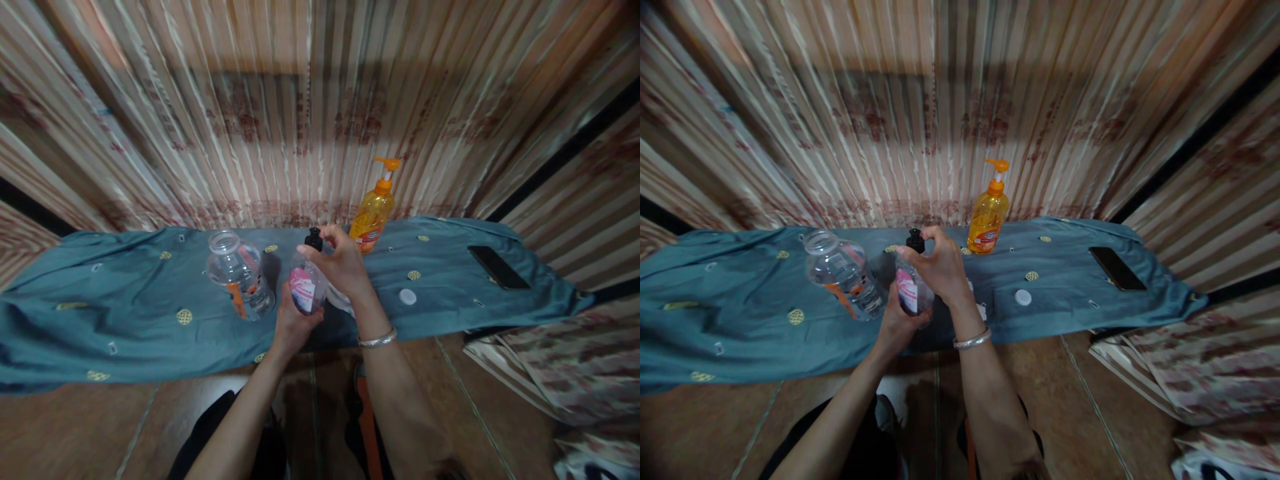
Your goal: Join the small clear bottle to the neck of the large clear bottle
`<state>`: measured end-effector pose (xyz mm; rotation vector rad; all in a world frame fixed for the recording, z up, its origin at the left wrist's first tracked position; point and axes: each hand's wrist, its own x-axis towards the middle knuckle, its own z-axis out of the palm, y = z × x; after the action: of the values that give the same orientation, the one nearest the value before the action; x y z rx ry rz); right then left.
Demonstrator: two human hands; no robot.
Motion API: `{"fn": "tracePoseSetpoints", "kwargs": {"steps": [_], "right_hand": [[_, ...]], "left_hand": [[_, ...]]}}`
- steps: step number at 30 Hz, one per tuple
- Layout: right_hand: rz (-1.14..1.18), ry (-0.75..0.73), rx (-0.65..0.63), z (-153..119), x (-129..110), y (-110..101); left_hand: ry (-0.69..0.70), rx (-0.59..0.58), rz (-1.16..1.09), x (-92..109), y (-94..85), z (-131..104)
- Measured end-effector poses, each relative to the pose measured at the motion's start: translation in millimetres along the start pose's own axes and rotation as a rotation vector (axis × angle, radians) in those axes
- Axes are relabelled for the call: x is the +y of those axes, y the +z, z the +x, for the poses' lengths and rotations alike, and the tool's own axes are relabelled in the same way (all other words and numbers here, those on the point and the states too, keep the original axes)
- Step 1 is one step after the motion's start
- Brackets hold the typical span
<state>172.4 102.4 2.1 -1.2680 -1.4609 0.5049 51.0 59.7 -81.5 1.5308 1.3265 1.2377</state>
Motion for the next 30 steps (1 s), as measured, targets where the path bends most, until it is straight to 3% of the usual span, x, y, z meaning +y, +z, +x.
{"fn": "tracePoseSetpoints", "kwargs": {"steps": [3,5,10,12,18,25,27,30], "right_hand": [[0.09,-0.042,-0.139,0.4,0.8,-2.3],[0.123,-0.043,-0.157,-0.1,0.0,-2.1],[0.003,0.041,0.053,-0.5,-1.0,2.6],[-0.008,0.033,0.064,0.1,-0.1,2.8],[0.074,-0.053,-0.12,0.0,-0.6,-2.0],[-0.076,0.056,0.09,-2.3,-5.8,1.3],[-0.055,0.034,0.064,-1.5,-4.7,0.0],[0.042,-0.033,-0.078,-0.2,-2.7,-3.2]], "left_hand": [[-0.012,0.007,0.003,0.1,0.5,-0.2],[-0.018,0.009,0.006,-0.1,0.9,-0.4],[-0.023,0.003,0.001,0.0,1.2,-0.9],[-0.034,0.005,0.01,-0.3,0.7,-0.8],[-0.031,0.01,0.036,0.2,-2.4,0.6],[-0.027,0.003,0.042,1.7,-3.3,1.4],[-0.027,0.002,0.046,1.1,-3.1,1.4],[-0.031,0.002,0.054,0.4,-3.3,1.2]]}}
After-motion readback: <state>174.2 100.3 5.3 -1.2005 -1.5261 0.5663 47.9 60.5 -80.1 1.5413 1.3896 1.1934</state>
